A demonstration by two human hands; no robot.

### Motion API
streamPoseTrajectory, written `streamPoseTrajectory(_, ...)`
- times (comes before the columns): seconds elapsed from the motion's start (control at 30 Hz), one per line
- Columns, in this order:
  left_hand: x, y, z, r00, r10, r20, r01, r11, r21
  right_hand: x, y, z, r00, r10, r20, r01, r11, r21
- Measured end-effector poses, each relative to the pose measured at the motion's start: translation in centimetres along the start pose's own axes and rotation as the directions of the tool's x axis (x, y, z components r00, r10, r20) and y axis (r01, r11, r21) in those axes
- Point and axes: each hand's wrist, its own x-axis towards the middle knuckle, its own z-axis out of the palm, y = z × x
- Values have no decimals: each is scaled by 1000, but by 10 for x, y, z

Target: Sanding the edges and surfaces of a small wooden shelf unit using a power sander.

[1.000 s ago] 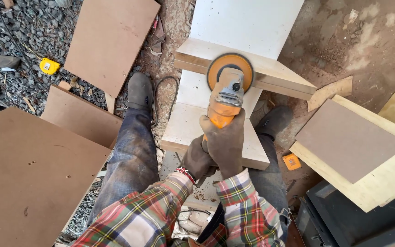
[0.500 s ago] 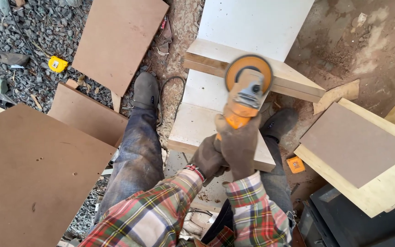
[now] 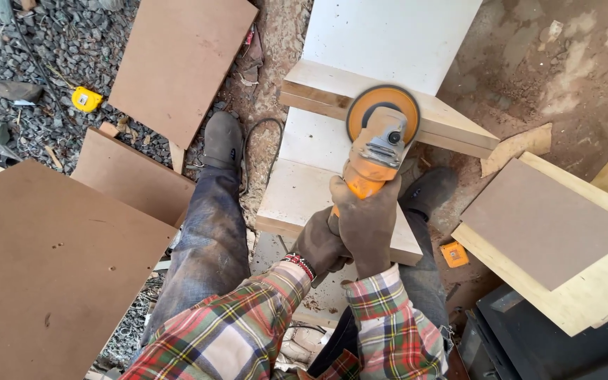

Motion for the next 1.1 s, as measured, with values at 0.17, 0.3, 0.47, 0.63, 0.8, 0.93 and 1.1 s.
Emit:
streamPoseTrajectory(0.17,-8,-6,-8,1000,1,13,-1,1000,8,-18,0,13,998,16,54,-21,995,97)
streamPoseTrajectory(0.3,0,2,0,1000,17,14,-17,1000,17,-9,-4,-3,999,-47,4,46,994,103)
streamPoseTrajectory(0.47,1,2,4,1000,15,6,-15,1000,17,-8,-7,-5,995,-95,16,91,982,167)
streamPoseTrajectory(0.63,-6,-3,-4,999,22,32,-23,999,27,-17,5,13,996,73,58,-75,997,28)
streamPoseTrajectory(0.8,2,6,12,999,33,21,-33,999,38,-7,-15,-12,1000,-17,-11,17,1000,12)
streamPoseTrajectory(0.93,-4,0,1,999,27,25,-28,998,47,-14,-6,1,999,-18,37,17,999,31)
streamPoseTrajectory(1.1,-5,1,4,999,31,38,-33,998,56,-14,0,-3,1000,-6,14,5,999,47)
